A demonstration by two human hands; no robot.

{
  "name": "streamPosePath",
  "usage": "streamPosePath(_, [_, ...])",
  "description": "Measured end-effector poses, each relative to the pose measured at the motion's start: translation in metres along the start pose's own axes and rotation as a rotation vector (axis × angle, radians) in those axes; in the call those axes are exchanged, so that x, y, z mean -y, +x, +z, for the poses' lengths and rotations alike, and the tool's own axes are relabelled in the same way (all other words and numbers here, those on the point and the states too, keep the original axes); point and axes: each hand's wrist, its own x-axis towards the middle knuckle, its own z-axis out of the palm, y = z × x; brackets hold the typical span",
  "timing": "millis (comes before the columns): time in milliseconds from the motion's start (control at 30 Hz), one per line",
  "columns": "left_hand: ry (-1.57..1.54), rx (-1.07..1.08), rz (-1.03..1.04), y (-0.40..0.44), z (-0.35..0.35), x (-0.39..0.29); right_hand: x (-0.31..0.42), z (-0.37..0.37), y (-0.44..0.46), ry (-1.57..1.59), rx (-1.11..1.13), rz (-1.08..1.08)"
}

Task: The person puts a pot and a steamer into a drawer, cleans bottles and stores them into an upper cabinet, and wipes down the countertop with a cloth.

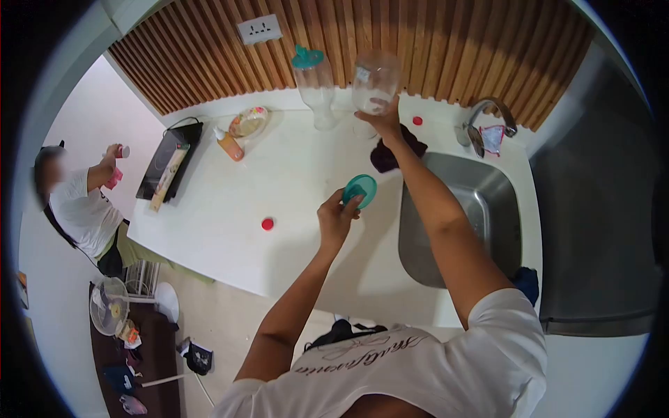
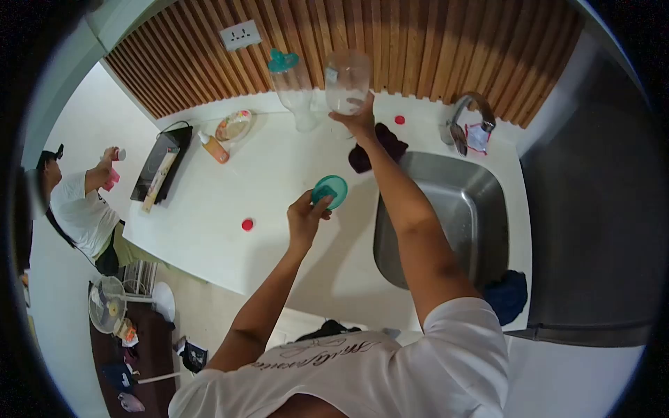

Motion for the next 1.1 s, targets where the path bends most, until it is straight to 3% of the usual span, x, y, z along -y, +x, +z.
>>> streamPosePath(100, [-0.135,0.011,-0.007,0.027,-0.034,0.003,-0.037,0.022,0.020,-0.117,-0.053,0.088])
streamPosePath(167, [-0.155,-0.084,0.135,0.043,-0.054,0.006,-0.045,0.028,0.024,-0.099,-0.072,0.116])
streamPosePath(300, [0.555,-0.180,0.571,0.084,-0.083,-0.048,-0.062,0.034,0.034,-0.141,-0.094,0.093])
streamPosePath(433, [0.367,-0.195,0.757,0.151,-0.066,-0.096,-0.057,0.036,0.032,-0.227,-0.115,0.047])
streamPosePath(500, [0.441,-0.213,1.011,0.189,-0.050,-0.121,-0.054,0.034,0.032,-0.369,-0.098,0.118])
streamPosePath(567, [0.706,-0.232,1.122,0.221,-0.034,-0.141,-0.053,0.033,0.032,-0.333,-0.094,0.104])
streamPosePath(700, [0.936,-0.140,1.193,0.268,-0.002,-0.142,-0.062,0.022,0.034,-0.406,-0.043,0.034])
streamPosePath(767, [1.234,-0.064,1.217,0.280,0.007,-0.132,-0.067,0.018,0.035,-0.416,-0.022,0.024])
streamPosePath(900, [1.271,-0.042,1.233,0.282,0.010,-0.128,-0.070,0.011,0.036,-0.431,0.029,0.102])
streamPosePath(967, [1.347,0.040,1.139,0.286,0.010,-0.132,-0.069,0.007,0.034,-0.454,0.044,0.129])
streamPosePath(1100, [1.315,0.135,1.189,0.282,0.009,-0.136,-0.071,0.003,0.033,-0.442,0.078,0.047])
